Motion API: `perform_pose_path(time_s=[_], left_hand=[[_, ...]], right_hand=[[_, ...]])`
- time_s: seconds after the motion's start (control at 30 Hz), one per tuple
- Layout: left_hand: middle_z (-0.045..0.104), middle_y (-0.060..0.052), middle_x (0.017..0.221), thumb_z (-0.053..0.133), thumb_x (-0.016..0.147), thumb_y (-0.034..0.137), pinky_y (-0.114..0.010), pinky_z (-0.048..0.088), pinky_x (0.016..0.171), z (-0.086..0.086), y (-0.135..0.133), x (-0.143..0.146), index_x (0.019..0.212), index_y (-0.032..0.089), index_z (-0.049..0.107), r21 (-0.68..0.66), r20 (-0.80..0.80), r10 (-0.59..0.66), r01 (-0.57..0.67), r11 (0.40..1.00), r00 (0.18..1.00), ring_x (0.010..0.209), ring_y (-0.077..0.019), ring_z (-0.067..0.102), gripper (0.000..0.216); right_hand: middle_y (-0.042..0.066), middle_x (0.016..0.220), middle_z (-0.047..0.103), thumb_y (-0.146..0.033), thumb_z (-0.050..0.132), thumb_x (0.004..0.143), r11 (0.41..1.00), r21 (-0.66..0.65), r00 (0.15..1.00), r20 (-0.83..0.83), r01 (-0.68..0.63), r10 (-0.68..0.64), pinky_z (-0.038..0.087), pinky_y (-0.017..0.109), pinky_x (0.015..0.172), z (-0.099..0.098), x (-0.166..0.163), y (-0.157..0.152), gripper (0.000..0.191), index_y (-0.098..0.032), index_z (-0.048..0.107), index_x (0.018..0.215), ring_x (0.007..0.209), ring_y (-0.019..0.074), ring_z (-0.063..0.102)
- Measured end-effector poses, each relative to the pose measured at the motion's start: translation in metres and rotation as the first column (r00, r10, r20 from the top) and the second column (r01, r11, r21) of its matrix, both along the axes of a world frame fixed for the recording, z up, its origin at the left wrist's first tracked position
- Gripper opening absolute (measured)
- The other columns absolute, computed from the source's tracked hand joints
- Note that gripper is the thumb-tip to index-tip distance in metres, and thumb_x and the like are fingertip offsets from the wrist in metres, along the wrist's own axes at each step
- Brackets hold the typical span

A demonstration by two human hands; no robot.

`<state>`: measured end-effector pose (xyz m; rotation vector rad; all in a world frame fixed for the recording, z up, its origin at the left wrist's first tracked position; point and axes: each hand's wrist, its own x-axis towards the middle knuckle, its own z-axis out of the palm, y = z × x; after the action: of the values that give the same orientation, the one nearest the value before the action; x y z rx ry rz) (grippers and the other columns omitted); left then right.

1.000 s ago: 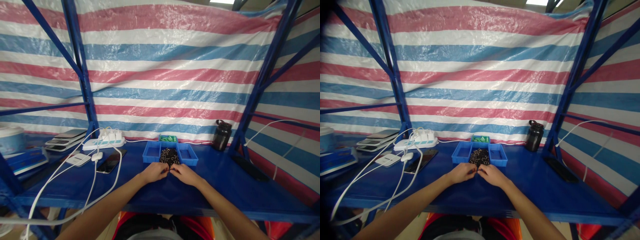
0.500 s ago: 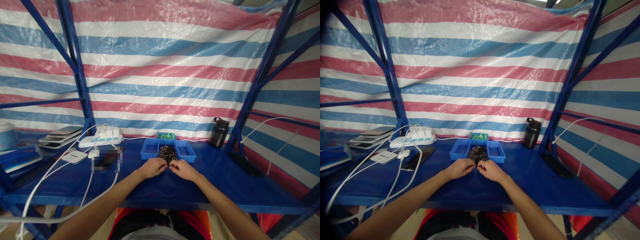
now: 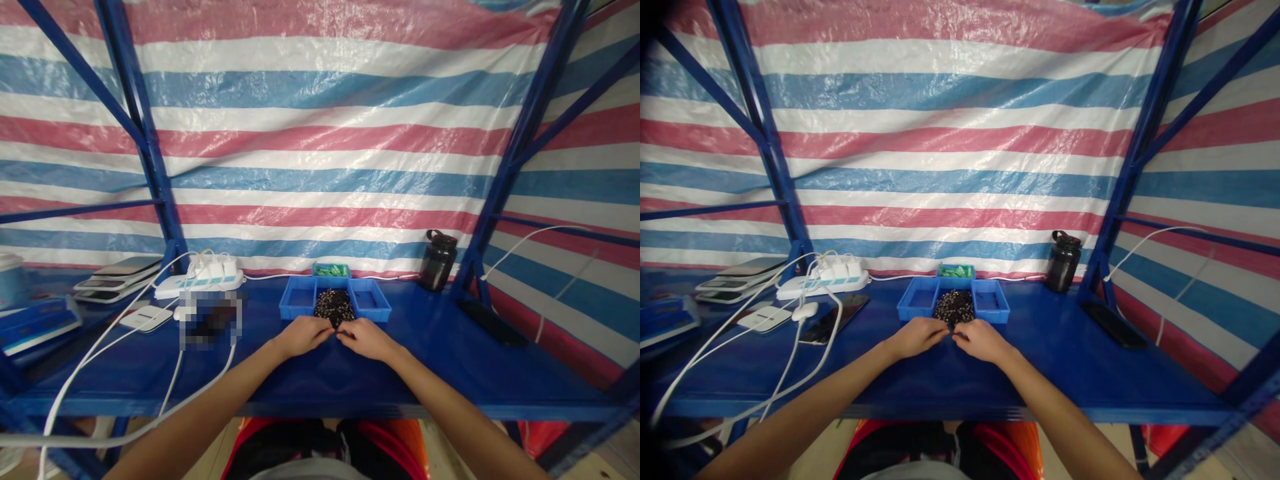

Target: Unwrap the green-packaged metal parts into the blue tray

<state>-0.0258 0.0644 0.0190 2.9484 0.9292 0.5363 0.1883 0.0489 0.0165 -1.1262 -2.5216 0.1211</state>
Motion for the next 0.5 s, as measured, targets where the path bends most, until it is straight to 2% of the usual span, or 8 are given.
perform_pose_path(time_s=[0.17,0.33,0.4,0.5], left_hand=[[0.067,-0.002,0.083,0.038,0.097,0.033,-0.021,0.040,0.065,-0.0023,0.0019,-0.0006,0.086,0.019,0.058,-0.030,-0.008,0.025,-0.025,0.999,1.000,0.078,-0.0164,0.064,0.026],[0.067,-0.001,0.080,0.040,0.095,0.041,-0.023,0.041,0.062,-0.0010,-0.0011,-0.0005,0.107,0.021,0.052,-0.051,0.033,0.112,-0.110,0.993,0.993,0.072,-0.0169,0.064,0.026],[0.067,-0.002,0.080,0.038,0.096,0.042,-0.023,0.040,0.061,-0.0004,-0.0021,-0.0002,0.101,0.020,0.054,-0.038,0.041,0.125,-0.123,0.992,0.991,0.071,-0.0169,0.063,0.028],[0.066,-0.003,0.081,0.034,0.097,0.042,-0.022,0.041,0.065,0.0006,-0.0043,0.0014,0.088,0.019,0.057,-0.041,0.043,0.065,-0.063,0.997,0.997,0.075,-0.0162,0.063,0.034]], right_hand=[[0.000,0.068,0.066,-0.028,0.051,0.089,1.000,-0.025,0.999,-0.050,0.012,-0.013,0.033,0.023,0.057,0.0005,0.0014,0.0002,0.016,-0.019,0.064,0.088,0.060,0.0134,0.058],[-0.001,0.064,0.063,-0.029,0.050,0.089,1.000,-0.024,0.998,-0.068,-0.004,0.002,0.032,0.022,0.055,-0.0002,0.0021,0.0003,0.016,-0.019,0.059,0.081,0.056,0.0122,0.056],[-0.001,0.064,0.063,-0.029,0.049,0.089,1.000,-0.006,0.997,-0.076,0.012,-0.012,0.033,0.022,0.055,0.0003,0.0022,0.0006,0.015,-0.019,0.058,0.083,0.057,0.0123,0.056],[0.000,0.068,0.065,-0.027,0.049,0.089,0.998,0.037,0.998,-0.046,0.052,-0.050,0.034,0.022,0.058,0.0007,0.0006,0.0002,0.012,-0.019,0.058,0.086,0.060,0.0135,0.059]])
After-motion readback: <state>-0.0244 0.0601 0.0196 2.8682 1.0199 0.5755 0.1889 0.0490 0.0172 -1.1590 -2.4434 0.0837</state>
